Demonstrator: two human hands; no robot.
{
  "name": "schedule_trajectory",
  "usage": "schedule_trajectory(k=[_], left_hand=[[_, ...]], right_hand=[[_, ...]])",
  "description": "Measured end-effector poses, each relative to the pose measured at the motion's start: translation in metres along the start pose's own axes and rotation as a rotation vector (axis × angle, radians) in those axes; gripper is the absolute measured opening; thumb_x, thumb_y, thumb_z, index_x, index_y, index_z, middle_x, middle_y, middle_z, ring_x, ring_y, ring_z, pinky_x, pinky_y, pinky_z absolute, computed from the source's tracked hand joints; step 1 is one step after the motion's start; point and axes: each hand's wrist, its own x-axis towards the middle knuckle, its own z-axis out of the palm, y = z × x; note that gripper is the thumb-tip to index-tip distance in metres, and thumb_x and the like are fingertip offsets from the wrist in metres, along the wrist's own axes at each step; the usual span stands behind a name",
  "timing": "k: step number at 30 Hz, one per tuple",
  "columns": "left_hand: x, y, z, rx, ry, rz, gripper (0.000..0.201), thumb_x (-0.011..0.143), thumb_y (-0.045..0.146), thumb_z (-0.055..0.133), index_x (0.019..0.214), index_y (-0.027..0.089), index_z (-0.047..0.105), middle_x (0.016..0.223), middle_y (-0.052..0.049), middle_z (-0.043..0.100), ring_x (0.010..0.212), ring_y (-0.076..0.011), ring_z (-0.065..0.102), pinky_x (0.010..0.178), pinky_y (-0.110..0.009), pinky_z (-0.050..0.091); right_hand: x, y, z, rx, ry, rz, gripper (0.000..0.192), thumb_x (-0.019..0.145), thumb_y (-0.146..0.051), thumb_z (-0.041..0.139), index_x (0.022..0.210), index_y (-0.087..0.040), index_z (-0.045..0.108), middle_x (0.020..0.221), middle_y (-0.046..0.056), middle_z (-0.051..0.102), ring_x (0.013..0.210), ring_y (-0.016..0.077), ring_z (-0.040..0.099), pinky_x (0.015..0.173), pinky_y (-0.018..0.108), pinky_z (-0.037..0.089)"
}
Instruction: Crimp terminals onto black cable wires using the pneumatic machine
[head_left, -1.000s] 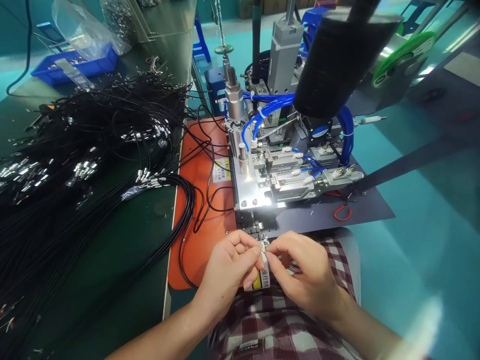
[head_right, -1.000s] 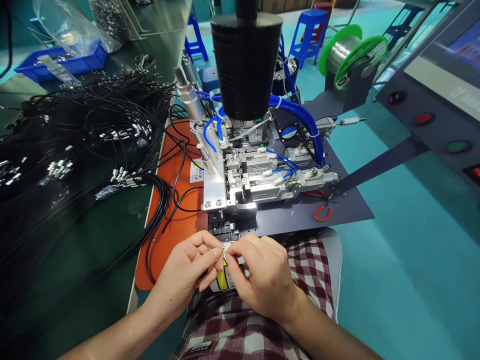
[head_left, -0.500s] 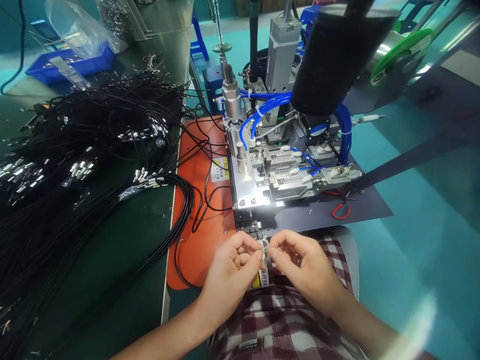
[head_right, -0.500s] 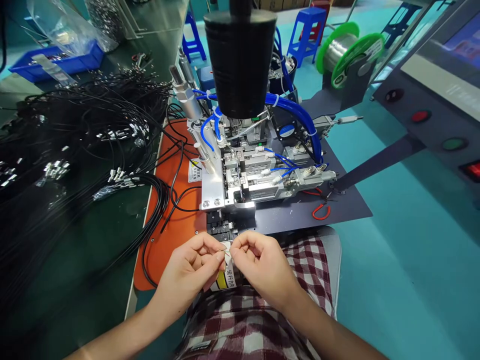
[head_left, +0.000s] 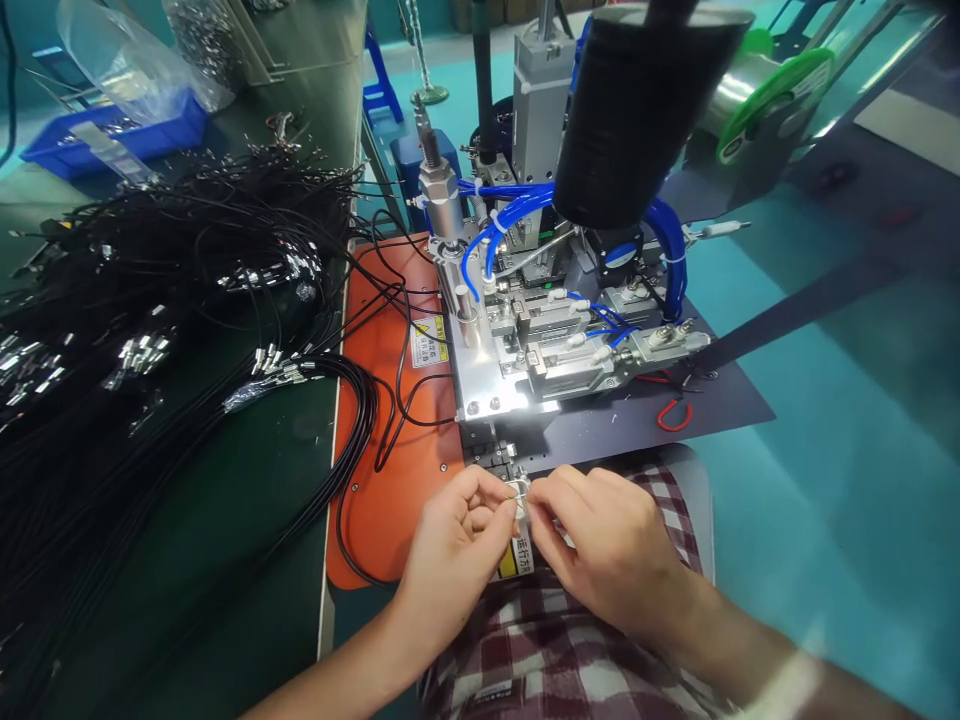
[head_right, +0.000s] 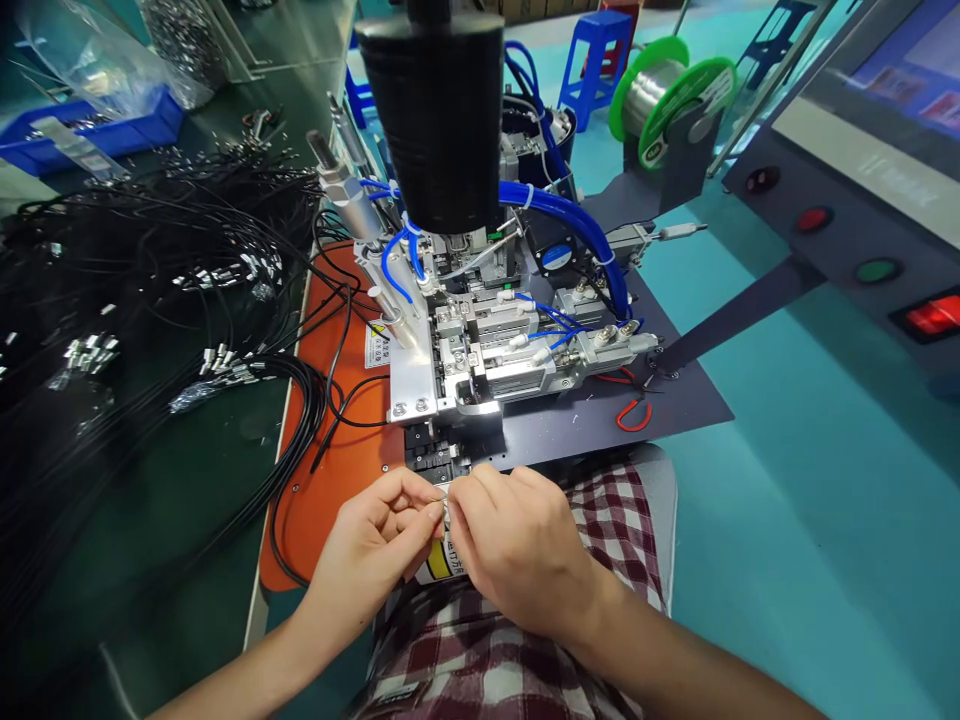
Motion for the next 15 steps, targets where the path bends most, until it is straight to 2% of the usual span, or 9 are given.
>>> schedule_trajectory(k=[3, 7, 9, 15], left_hand=[[0.0, 0.004, 0.001, 0.02, -0.012, -0.007, 0.018, 0.078, 0.03, 0.064, 0.078, 0.015, 0.054, 0.061, 0.003, 0.056, 0.04, -0.0025, 0.038, 0.038, -0.015, 0.027], [0.001, 0.013, 0.001, -0.017, -0.017, -0.061, 0.02, 0.075, 0.031, 0.065, 0.076, 0.015, 0.053, 0.057, 0.003, 0.057, 0.038, -0.003, 0.038, 0.037, -0.015, 0.028], [0.002, 0.015, 0.001, -0.058, -0.024, -0.089, 0.021, 0.073, 0.03, 0.067, 0.076, 0.014, 0.054, 0.054, 0.003, 0.057, 0.037, -0.0028, 0.037, 0.036, -0.014, 0.027], [0.005, 0.013, -0.002, -0.105, -0.033, -0.088, 0.021, 0.074, 0.031, 0.068, 0.074, 0.013, 0.057, 0.054, 0.002, 0.057, 0.036, -0.0019, 0.037, 0.036, -0.014, 0.024]], right_hand=[[0.005, 0.003, -0.003, 0.181, -0.062, 0.116, 0.013, 0.089, -0.014, 0.048, 0.078, -0.017, 0.056, 0.067, 0.002, 0.059, 0.057, 0.0151, 0.047, 0.057, 0.031, 0.031], [0.01, 0.009, -0.004, 0.61, -0.229, 0.424, 0.016, 0.09, -0.015, 0.045, 0.076, -0.019, 0.051, 0.065, -0.002, 0.054, 0.056, 0.0123, 0.048, 0.052, 0.025, 0.035], [0.01, 0.011, -0.001, 0.783, -0.276, 0.523, 0.016, 0.09, -0.017, 0.044, 0.076, -0.02, 0.051, 0.065, -0.003, 0.052, 0.056, 0.0116, 0.046, 0.05, 0.023, 0.035], [0.006, 0.011, 0.007, 0.982, -0.215, 0.59, 0.014, 0.09, -0.024, 0.048, 0.077, -0.018, 0.053, 0.068, -0.002, 0.051, 0.061, 0.0115, 0.046, 0.056, 0.023, 0.039]])
